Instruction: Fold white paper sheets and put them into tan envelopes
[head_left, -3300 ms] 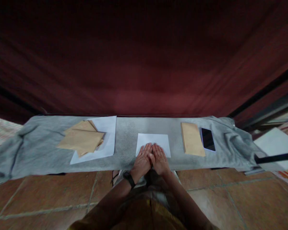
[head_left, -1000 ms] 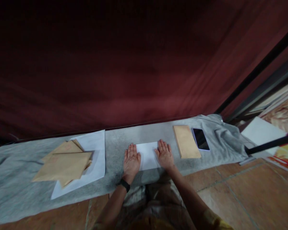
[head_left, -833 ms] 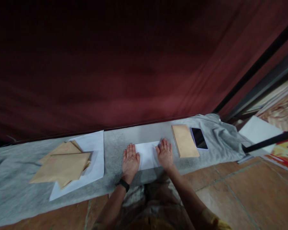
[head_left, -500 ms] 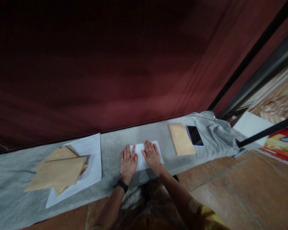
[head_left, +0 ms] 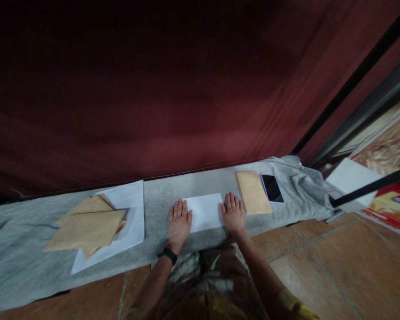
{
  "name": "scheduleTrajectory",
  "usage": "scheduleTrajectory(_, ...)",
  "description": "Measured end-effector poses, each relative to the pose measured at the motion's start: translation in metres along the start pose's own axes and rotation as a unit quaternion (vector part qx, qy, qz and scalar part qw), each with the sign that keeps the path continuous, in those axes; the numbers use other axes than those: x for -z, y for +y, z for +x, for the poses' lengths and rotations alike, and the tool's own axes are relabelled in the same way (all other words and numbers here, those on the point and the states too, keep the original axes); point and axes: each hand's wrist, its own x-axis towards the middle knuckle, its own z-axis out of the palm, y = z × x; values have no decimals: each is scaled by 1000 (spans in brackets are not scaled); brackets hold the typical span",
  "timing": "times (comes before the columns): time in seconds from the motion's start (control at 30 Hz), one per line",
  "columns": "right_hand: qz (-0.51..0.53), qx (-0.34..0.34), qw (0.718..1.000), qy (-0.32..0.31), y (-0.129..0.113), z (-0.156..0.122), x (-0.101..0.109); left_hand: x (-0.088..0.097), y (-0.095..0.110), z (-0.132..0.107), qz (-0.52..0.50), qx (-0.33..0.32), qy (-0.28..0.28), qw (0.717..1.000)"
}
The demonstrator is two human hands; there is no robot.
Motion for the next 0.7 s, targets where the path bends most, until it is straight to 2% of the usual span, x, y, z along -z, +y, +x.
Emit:
scheduleTrajectory(0.13,-6,5,1000,-5,3,-11,13,11,10,-23,-25,-56,21,998)
scheduleTrajectory(0.23,14,23,999,-30,-7,-24,22,15,25,-44,-47,-137,3,989)
scheduleTrajectory(0.3,24,12,998,-49,-14,-29,29,16,34,-54,-47,-168,-15,985)
scheduleTrajectory(0.5,59,-82,989,-109,-20,-15,41,15,41,-60,-28,-165,-22,986)
scheduleTrajectory(0.7,111,-121,979,-121,-15,-2,37,16,42,-59,-25,-157,-17,987)
